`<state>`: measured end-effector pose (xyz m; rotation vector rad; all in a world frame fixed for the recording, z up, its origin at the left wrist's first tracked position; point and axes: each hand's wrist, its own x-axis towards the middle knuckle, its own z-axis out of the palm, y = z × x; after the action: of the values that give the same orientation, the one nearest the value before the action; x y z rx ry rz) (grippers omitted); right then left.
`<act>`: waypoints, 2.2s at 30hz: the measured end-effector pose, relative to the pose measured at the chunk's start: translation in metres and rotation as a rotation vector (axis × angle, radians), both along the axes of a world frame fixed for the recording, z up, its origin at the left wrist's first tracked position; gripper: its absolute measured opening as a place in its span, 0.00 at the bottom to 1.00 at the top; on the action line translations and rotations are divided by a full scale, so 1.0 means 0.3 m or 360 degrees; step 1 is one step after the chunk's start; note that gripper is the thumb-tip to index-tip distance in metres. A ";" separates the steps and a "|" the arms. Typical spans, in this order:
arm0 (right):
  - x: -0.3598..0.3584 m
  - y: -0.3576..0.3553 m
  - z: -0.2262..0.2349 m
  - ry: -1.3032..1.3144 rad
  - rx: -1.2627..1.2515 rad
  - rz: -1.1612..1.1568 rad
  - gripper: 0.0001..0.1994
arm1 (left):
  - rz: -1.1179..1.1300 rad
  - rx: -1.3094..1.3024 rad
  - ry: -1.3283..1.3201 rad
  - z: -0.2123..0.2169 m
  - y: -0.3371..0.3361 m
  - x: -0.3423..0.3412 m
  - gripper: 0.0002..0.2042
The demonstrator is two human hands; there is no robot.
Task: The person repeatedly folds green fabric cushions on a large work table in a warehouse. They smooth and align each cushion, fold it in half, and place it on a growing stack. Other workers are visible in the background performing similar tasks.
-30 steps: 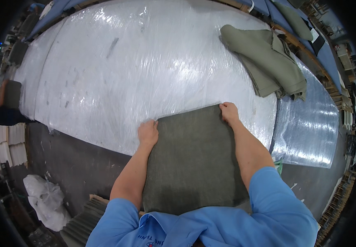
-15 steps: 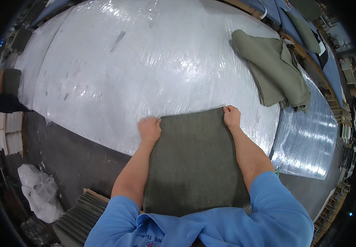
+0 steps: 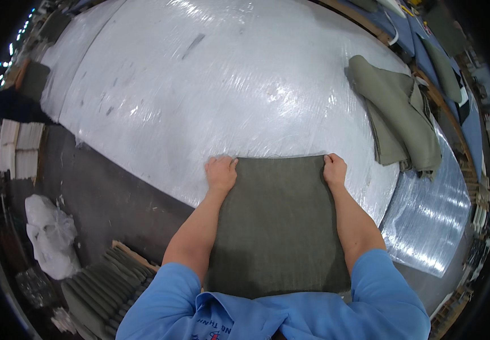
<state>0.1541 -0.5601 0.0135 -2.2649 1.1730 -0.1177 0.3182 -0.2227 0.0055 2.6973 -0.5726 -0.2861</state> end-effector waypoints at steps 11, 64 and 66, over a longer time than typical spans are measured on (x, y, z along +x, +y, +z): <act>0.005 0.025 -0.018 -0.0013 0.0058 0.0021 0.14 | 0.0000 0.0037 -0.0019 0.044 0.002 0.001 0.14; -0.237 -0.059 0.189 -0.1225 0.2275 -0.0763 0.36 | 0.1070 -0.2172 0.1985 0.490 0.235 -0.189 0.28; -0.277 -0.042 0.215 -0.1166 0.2267 -0.0670 0.37 | 0.1075 -0.2184 0.1968 0.523 0.277 -0.226 0.28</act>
<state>0.0709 -0.5727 0.0781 -0.6146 0.8157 -0.1718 0.2503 -0.1395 0.1623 0.9213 0.4261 -0.8313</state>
